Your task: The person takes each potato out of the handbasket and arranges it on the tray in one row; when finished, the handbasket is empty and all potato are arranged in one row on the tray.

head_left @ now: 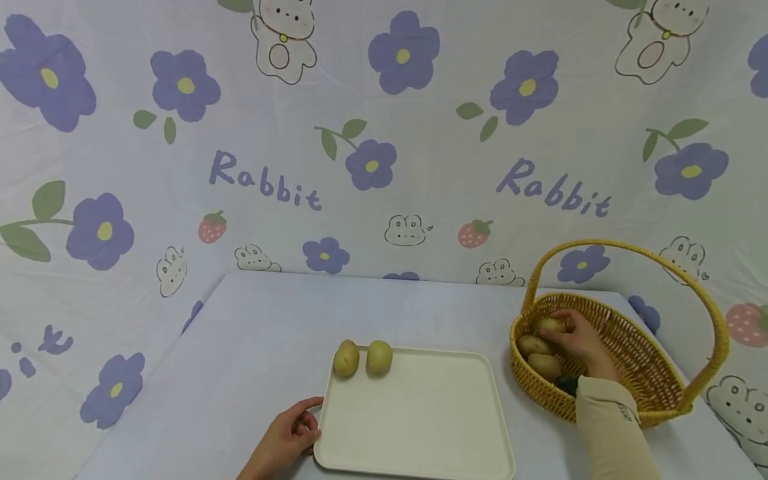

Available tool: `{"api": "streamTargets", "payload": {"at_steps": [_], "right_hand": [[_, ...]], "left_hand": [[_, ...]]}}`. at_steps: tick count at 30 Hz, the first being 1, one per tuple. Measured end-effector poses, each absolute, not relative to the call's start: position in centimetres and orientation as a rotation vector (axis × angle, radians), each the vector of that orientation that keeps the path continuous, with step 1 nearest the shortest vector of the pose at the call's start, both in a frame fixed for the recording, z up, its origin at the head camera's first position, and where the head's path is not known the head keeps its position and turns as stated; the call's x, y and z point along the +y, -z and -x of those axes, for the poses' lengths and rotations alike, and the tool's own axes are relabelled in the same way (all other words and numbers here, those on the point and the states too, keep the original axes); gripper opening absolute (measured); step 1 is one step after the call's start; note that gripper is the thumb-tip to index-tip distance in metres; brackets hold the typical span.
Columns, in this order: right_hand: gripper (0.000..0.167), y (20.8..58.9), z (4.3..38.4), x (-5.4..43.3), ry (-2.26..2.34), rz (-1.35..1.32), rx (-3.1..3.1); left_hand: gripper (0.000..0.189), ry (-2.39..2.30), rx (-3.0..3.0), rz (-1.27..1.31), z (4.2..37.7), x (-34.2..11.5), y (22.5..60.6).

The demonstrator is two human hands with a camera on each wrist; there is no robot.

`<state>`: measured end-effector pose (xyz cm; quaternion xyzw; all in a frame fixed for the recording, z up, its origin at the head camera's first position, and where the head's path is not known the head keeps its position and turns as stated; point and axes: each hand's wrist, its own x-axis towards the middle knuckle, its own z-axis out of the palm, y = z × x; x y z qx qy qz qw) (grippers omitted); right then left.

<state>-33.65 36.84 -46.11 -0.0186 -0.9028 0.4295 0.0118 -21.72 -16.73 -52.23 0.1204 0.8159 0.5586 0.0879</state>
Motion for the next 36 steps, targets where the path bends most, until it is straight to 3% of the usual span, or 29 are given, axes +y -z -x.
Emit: {"api": "streamTargets", "payload": {"at_steps": [9,14,19,29,36], "right_hand": [[0.068,43.5,33.5,36.7,-1.592,0.031,-2.668],[0.06,41.0,33.0,35.7,-1.634,-0.275,-2.732],[0.053,39.6,32.8,31.6,-1.7,-0.578,-2.622],[0.056,45.4,33.4,20.0,-1.694,-0.699,-2.591],[0.053,48.6,32.7,16.1,-1.47,-0.729,-2.704]], "left_hand": [[0.049,-1.674,2.422,-0.376,21.8,-16.4,52.8],[0.049,-1.685,2.409,-0.378,21.6,-16.3,52.6],[0.051,-1.719,2.393,-0.38,21.5,-16.6,52.2],[0.051,-1.708,2.405,-0.41,21.8,-16.9,52.1],[0.051,-1.717,2.407,-0.475,21.8,-16.9,52.4]]}}
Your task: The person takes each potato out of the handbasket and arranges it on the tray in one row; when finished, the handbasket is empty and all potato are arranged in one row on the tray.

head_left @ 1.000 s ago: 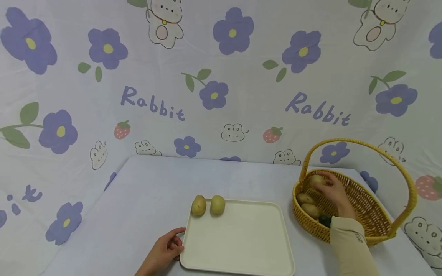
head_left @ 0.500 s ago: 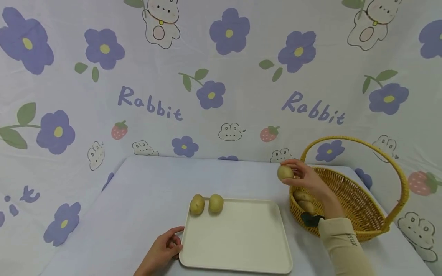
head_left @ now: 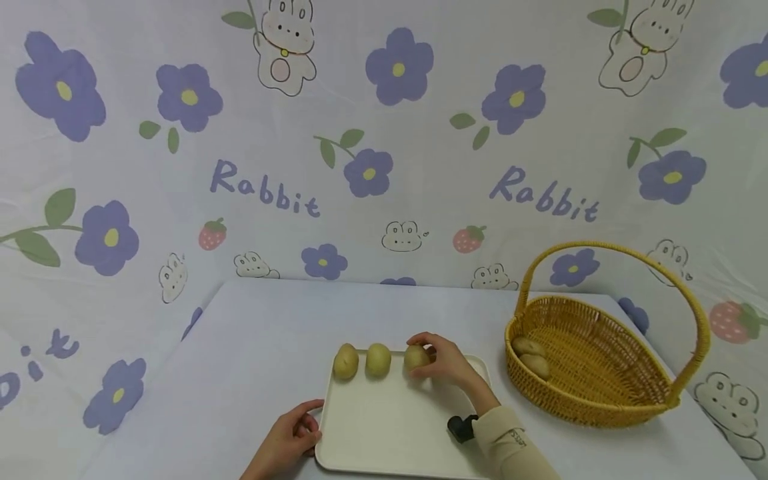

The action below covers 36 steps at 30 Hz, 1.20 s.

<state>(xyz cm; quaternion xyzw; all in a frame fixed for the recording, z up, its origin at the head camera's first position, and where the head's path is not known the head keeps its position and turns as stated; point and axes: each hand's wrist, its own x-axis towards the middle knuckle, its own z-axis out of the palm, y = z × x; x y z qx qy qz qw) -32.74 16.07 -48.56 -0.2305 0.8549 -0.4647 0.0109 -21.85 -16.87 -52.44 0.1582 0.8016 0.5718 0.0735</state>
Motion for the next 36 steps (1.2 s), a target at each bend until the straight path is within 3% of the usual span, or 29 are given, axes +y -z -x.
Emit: {"api": "streamTargets", "payload": {"at_steps": [36], "right_hand": [[0.052,48.9,32.4,15.0,1.332,0.732,2.725]], "left_hand": [[0.052,-1.707,2.403,-0.412,21.6,-16.5,51.9]]}}
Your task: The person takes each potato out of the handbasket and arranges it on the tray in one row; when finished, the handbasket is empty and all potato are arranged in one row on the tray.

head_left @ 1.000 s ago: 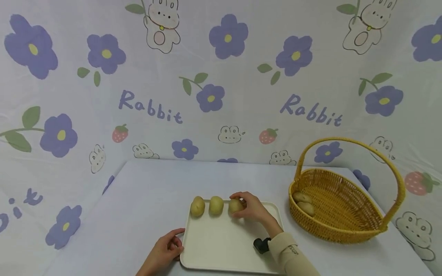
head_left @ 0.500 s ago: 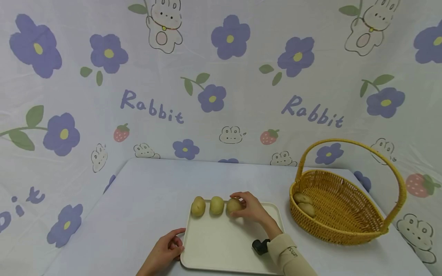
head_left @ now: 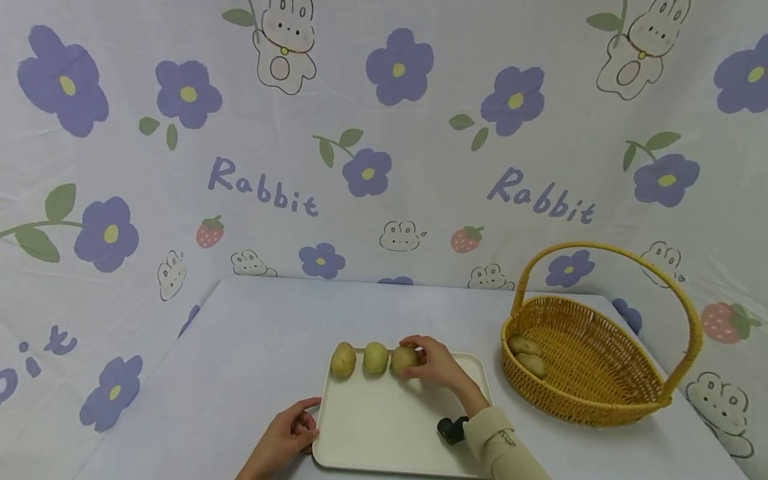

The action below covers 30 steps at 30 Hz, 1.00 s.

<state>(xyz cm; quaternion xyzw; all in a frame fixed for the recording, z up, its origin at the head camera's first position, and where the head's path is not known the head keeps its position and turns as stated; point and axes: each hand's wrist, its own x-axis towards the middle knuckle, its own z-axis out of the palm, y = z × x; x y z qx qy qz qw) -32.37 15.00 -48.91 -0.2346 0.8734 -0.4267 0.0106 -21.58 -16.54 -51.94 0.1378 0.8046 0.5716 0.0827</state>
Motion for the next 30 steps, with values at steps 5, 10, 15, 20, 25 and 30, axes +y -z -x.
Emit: {"api": "streamTargets", "payload": {"at_steps": [5,10,15,20,25,30], "right_hand": [[0.051,48.7,32.3,15.2,1.325,0.738,2.732],[0.057,48.3,32.4,15.2,1.333,0.726,2.732],[0.058,46.6,32.5,16.5,1.411,0.619,2.731],[0.053,42.8,32.7,20.4,1.559,0.547,2.729],[0.049,39.9,33.0,26.0,1.646,0.418,2.779],[0.047,39.2,32.4,31.9,1.672,0.262,2.846]], "left_hand": [[0.052,-1.701,2.418,-0.412,21.6,-16.7,51.9],[0.051,-1.698,2.428,-0.408,21.8,-16.7,52.0],[0.051,-1.69,2.421,-0.416,21.8,-16.6,51.9],[0.05,-1.682,2.434,-0.426,21.7,-16.6,51.7],[0.05,-1.694,2.43,-0.415,21.8,-16.8,51.7],[0.051,-1.698,2.396,-0.406,21.8,-16.7,51.9]]}}
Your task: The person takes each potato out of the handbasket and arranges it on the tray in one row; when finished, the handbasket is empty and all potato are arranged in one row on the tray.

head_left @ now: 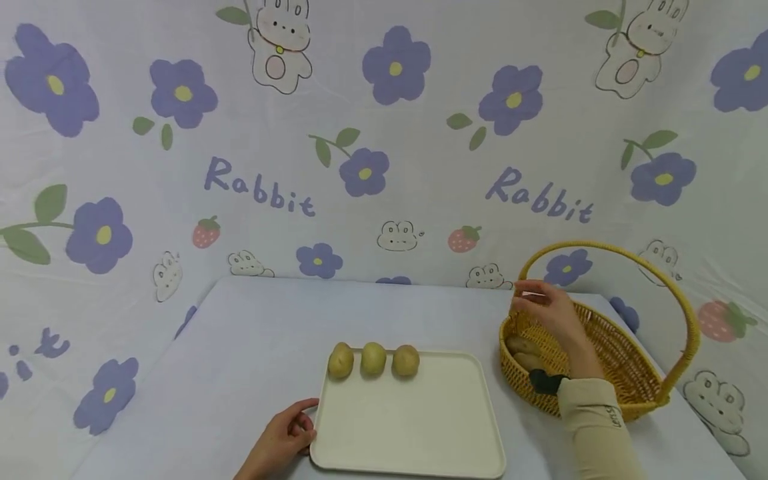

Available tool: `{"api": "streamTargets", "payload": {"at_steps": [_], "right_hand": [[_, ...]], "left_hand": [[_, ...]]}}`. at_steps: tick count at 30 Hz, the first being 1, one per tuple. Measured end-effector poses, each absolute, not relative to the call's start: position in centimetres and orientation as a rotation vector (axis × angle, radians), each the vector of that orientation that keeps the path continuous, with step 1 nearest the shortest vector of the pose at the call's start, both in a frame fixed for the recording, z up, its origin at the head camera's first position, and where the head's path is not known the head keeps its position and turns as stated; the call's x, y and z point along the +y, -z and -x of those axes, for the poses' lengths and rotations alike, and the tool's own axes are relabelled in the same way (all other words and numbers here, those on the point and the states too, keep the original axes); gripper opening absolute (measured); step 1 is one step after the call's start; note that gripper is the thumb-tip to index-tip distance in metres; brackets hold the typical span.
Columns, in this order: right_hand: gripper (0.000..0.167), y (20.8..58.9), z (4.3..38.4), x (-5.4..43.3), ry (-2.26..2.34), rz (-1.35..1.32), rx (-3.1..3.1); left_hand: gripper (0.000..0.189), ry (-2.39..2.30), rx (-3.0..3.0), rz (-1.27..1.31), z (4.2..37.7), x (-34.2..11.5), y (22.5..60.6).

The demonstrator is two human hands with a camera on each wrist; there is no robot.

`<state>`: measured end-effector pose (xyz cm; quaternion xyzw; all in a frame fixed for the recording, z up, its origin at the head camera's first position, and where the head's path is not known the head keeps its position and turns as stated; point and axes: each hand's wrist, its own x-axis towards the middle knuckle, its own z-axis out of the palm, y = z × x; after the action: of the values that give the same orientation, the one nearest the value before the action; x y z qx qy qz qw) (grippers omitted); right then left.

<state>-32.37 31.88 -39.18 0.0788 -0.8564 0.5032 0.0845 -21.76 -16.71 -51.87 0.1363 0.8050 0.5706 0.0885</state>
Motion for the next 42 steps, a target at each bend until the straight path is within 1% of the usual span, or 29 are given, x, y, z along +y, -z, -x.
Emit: {"api": "streamTargets", "payload": {"at_steps": [4,5,7,9,10,11,12,15,17,18,20,23,27,33,37,42], "right_hand": [[0.053,40.3,32.4,36.2,-1.434,-0.079,-2.565],[0.05,40.5,32.2,36.8,-1.426,-0.04,-2.566],[0.051,40.6,31.7,37.5,-1.45,0.02,-2.541],[0.049,41.3,31.8,38.3,-1.463,0.08,-2.517],[0.048,41.7,31.8,38.7,-1.507,0.072,-2.503],[0.045,42.8,32.3,39.4,-1.529,0.089,-2.479],[0.047,44.2,33.2,40.2,-1.546,0.097,-2.459],[0.046,49.1,36.0,42.9,-1.581,0.056,-2.411],[0.047,50.9,36.7,43.4,-1.623,0.04,-2.39],[0.049,51.1,36.7,43.2,-1.641,0.04,-2.4],[0.052,50.2,36.0,42.1,-1.671,0.014,-2.442],[0.058,47.6,34.3,39.6,-1.663,-0.02,-2.584],[0.057,45.4,32.9,37.7,-1.507,-0.183,-2.83],[0.052,45.7,32.9,37.5,-1.479,-0.34,-3.025],[0.052,46.2,33.1,37.6,-1.541,-0.382,-3.032],[0.054,46.4,33.4,37.6,-1.511,-0.461,-3.036]], "left_hand": [[0.052,-1.706,2.365,-0.399,21.8,-16.7,52.0],[0.052,-1.706,2.362,-0.398,21.8,-16.7,52.1],[0.052,-1.705,2.359,-0.4,21.8,-16.7,52.1],[0.051,-1.697,2.368,-0.405,21.8,-16.7,52.1],[0.051,-1.688,2.377,-0.408,21.7,-16.8,52.1],[0.051,-1.679,2.385,-0.41,21.7,-16.8,52.1],[0.051,-1.668,2.393,-0.412,21.7,-16.8,52.1],[0.051,-1.651,2.404,-0.419,21.5,-16.8,52.1],[0.051,-1.651,2.397,-0.43,21.4,-16.8,52.2],[0.051,-1.655,2.391,-0.436,21.3,-16.8,52.2],[0.051,-1.658,2.386,-0.454,21.3,-16.8,52.3],[0.051,-1.654,2.398,-0.457,21.3,-16.8,52.4],[0.051,-1.654,2.414,-0.418,21.4,-16.8,52.2],[0.052,-1.668,2.394,-0.395,21.6,-16.9,52.0],[0.051,-1.658,2.393,-0.381,21.8,-17.0,52.2],[0.05,-1.644,2.418,-0.365,21.9,-16.9,52.2]]}}
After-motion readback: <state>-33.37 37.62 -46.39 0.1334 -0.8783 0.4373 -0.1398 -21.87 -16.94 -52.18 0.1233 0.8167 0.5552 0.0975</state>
